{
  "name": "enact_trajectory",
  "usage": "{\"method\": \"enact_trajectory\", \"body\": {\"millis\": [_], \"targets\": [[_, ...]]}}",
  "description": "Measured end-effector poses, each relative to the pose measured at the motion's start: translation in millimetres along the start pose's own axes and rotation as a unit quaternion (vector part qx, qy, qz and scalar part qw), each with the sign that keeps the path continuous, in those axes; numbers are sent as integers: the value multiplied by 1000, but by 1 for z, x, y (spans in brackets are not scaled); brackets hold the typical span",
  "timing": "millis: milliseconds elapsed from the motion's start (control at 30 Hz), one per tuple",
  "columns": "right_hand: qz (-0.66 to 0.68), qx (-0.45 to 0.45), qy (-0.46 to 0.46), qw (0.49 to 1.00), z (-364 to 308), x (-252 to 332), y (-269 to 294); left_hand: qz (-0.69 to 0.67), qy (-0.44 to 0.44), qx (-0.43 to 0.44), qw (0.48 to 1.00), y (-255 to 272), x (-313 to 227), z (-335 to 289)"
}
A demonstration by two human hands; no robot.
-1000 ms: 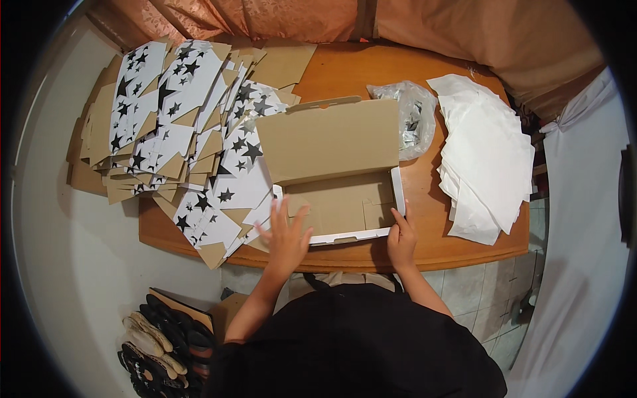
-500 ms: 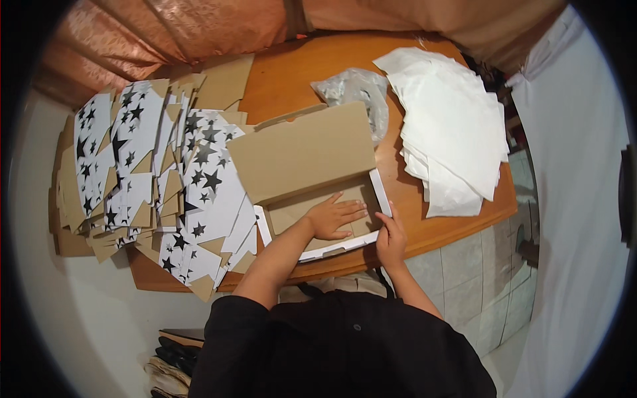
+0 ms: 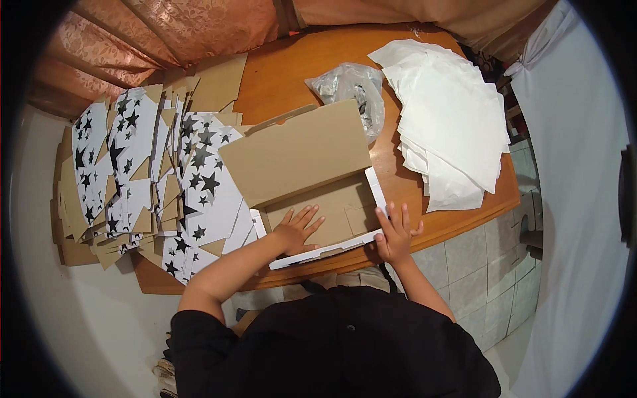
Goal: The recorder folds cardboard shoe boxes, lines them with paper, and places them on a shelf.
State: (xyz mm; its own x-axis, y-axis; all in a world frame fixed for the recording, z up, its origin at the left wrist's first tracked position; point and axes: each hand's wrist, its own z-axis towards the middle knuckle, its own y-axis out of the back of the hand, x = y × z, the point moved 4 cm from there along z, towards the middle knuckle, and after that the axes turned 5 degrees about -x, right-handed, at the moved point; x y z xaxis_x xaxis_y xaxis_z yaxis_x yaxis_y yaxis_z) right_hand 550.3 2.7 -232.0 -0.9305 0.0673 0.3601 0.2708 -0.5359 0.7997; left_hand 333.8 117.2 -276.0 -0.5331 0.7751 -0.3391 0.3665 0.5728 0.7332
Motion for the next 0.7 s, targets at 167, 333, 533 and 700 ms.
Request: {"method": "enact_trajectory", "body": {"millis": [167, 333, 533, 700], "targets": [[100, 76, 120, 985, 8, -2, -1, -6, 57, 83, 995, -10, 10, 6], [127, 59, 112, 984, 6, -9, 1, 34, 47, 107, 993, -10, 8, 16], [115, 78, 34, 990, -5, -7, 18, 22, -10, 55, 998, -2, 0, 28], [103, 72, 12, 992, 3, -9, 46, -94, 2, 55, 994, 59, -29, 19]]}}
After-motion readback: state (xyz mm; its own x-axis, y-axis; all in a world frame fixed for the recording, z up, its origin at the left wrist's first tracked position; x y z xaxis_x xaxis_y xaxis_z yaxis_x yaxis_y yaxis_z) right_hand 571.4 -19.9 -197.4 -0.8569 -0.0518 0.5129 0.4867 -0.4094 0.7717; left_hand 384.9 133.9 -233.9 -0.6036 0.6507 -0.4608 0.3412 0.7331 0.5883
